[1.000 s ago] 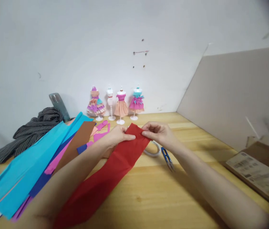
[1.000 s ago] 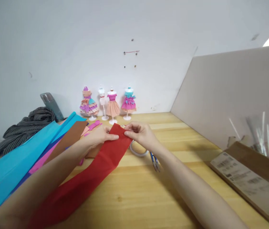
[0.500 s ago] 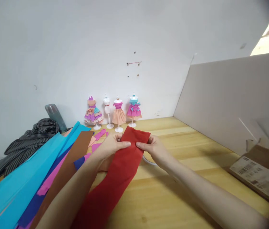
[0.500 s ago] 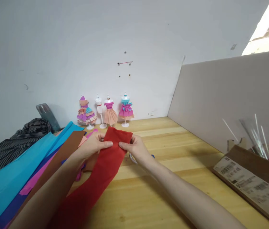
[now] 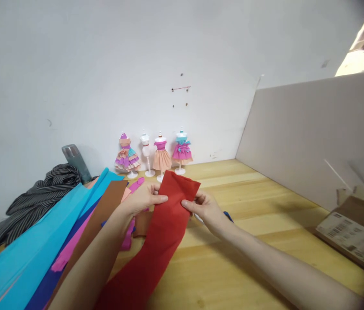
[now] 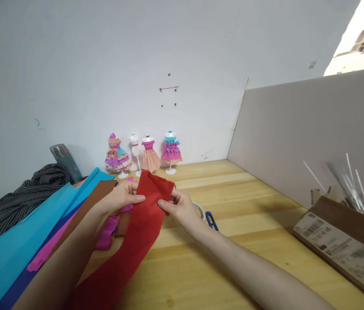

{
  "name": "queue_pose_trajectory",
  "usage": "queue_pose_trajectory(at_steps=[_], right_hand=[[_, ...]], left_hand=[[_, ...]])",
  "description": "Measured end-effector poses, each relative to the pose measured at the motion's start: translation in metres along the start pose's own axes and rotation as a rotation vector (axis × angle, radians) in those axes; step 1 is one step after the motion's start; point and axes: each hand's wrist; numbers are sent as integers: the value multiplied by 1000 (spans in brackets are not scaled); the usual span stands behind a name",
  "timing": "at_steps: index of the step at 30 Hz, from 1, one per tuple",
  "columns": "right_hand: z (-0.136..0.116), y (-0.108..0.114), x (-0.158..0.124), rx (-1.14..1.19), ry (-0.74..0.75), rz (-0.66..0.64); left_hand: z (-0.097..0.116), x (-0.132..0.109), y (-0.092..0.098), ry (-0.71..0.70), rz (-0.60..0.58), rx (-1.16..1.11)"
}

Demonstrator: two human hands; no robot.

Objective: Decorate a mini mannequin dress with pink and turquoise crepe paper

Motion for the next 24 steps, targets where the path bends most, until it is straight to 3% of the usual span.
queue_pose_trajectory(at_steps=[6,10,15,24], right_hand=[[10,8,4,19,24,5],[18,14,8,93,16,-35],[23,17,10,211,9,-101],[10,15,5,253,55,-196]], left_hand=[[-12,7,6,-41,57,-109],[-23,13,6,-105,33,-241],[-31,16,13,-156,107,-249],[-22,10,13,-268,114,-231]])
Point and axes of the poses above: each hand's wrist, its own x-axis towards the middle knuckle, its own y-axis out of the back of the hand, z = x × y, and after that the axes turned 1 degree about x, right-handed
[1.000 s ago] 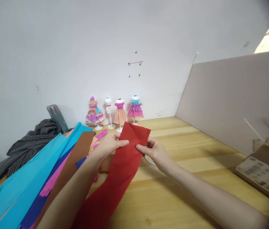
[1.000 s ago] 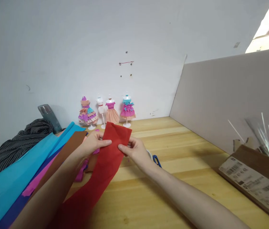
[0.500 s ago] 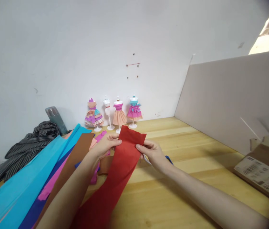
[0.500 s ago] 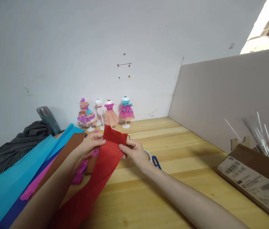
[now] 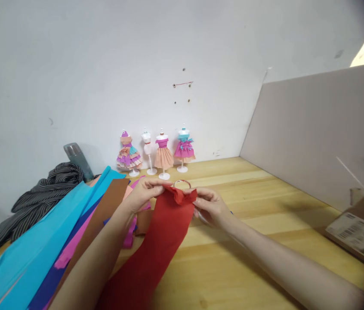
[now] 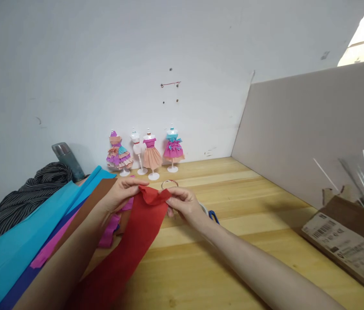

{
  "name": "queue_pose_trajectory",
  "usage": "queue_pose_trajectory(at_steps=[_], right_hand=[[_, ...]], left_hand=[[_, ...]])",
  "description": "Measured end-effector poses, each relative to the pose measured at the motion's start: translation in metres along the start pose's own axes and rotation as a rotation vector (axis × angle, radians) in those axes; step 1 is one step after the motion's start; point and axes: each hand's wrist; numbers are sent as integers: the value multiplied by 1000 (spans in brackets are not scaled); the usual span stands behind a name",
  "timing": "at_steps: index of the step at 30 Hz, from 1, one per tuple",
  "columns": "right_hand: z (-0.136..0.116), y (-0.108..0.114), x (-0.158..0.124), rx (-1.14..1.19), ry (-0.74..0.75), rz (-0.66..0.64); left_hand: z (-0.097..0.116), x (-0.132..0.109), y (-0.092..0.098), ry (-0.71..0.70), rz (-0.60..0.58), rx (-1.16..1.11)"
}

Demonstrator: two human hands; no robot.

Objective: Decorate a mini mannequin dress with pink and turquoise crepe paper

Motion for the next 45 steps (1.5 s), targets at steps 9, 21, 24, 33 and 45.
queue_pose_trajectory(at_steps=[9,21,24,33,45], right_hand=[[-11,-11,0,56,-22,194],[-8,-11,-1,-236,11,80],[-2,-10,-2,-209,30,161],[1,-6,-2,-134,49,160],[8,3,-5,-139,48,87]], left_hand=[[13,2,-22,-7,175,-163],[7,5,-23,15,156,-204],[1,6,-20,21,150,-188],[4,3,-12,14,44,-3],[8,3,-14,70,188,-36]])
Point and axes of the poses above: each hand's wrist, its own x-axis towards the middle knuckle, its own y-axis out of the back of the hand, z = x × y, and after that the axes turned 1 degree about x, right-handed
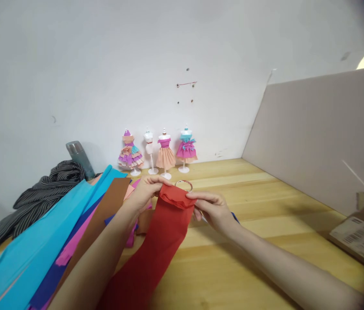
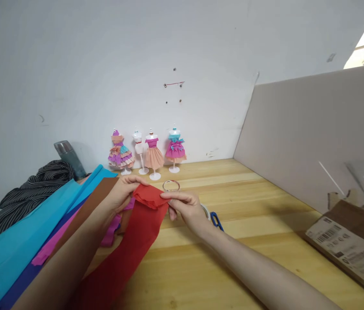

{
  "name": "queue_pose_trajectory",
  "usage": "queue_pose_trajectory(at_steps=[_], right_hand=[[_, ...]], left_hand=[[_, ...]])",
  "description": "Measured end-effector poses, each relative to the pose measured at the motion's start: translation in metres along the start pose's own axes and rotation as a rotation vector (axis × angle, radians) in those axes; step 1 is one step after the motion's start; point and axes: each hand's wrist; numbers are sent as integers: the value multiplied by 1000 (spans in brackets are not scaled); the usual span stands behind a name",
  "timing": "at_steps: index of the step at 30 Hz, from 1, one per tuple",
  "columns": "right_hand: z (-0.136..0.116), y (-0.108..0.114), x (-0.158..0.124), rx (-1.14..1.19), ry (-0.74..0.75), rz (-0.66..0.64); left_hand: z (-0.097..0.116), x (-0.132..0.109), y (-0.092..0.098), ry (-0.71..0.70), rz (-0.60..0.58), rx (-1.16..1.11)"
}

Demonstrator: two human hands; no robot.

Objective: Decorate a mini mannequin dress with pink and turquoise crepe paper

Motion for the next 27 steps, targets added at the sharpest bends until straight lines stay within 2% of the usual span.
queue_pose_trajectory(at_steps=[3,12,15,20,24,27], right_hand=[[0,2,-1,-30,20,-60],[-8,2,3,-110,51,-130],[-9,2,4,-146,50,-131],[-2,2,4,-206,61,-93],[0,5,4,-239,47,-105],[-5,5,3,-237,6,-118]], left_hand=[[1,-1,0,18,-4,-16],[3,-1,4,64,-69,-32],[9,-5,0,43,-93,94],[5,-5,-4,-22,-96,537],[-7,2,3,14,-94,553],[-8,5,9,19,-43,487]])
Point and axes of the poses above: each hand's wrist, its own x-axis towards the middle knuckle, its own y-axis out of the back of the hand, z = x × y, and after that the axes turned 1 degree about x, right-handed
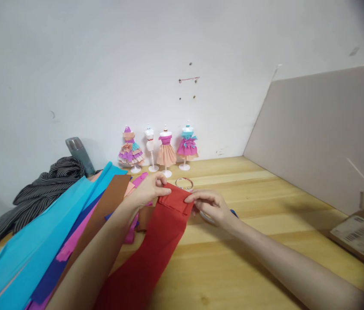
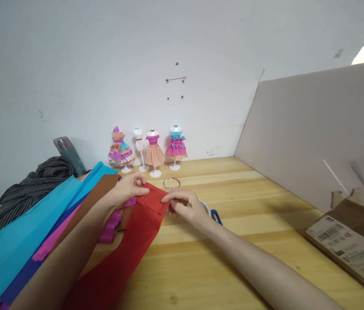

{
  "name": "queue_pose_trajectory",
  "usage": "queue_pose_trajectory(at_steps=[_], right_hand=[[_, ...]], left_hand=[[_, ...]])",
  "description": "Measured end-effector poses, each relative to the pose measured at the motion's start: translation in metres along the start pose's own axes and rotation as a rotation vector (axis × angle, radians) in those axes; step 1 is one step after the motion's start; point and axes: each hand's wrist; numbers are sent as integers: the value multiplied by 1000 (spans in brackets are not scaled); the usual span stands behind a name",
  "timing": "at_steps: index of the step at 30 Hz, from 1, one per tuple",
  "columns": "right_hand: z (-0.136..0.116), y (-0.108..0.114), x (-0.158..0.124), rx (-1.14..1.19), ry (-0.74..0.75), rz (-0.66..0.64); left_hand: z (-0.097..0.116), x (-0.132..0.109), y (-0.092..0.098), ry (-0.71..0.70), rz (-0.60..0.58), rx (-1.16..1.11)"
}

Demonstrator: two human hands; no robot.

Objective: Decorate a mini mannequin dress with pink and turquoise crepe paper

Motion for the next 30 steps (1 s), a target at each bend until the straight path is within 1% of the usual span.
queue_pose_trajectory(at_steps=[2,6,9,11,14,18,21,23,27,30], right_hand=[[-5,0,0,7,-28,25],[-9,-2,1,-8,-45,99],[-3,-3,3,-28,-50,110],[4,-3,4,-38,-43,113],[13,-2,4,-53,-21,115],[14,-3,4,-6,-29,107],[9,-6,6,90,-87,97],[6,-7,8,117,-131,93],[8,-5,10,120,-205,99],[10,-3,9,66,-217,67]], left_hand=[[1,0,2,6,-4,-72],[1,-2,4,64,-90,-230],[-1,-2,5,130,-109,-215],[-3,-2,5,150,-143,-204],[-2,-2,5,150,-193,-263],[-2,-1,4,146,-205,-343],[-3,-1,2,158,-188,-383],[-3,-2,0,135,-150,-401],[1,-3,-8,87,-56,-373],[5,-4,-13,74,-17,-358]])
Point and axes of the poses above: each hand's wrist, its own x-axis towards the middle knuckle, its own y-axis out of the back of the hand, z = x × y, and after that the axes turned 1 degree about x, right-handed
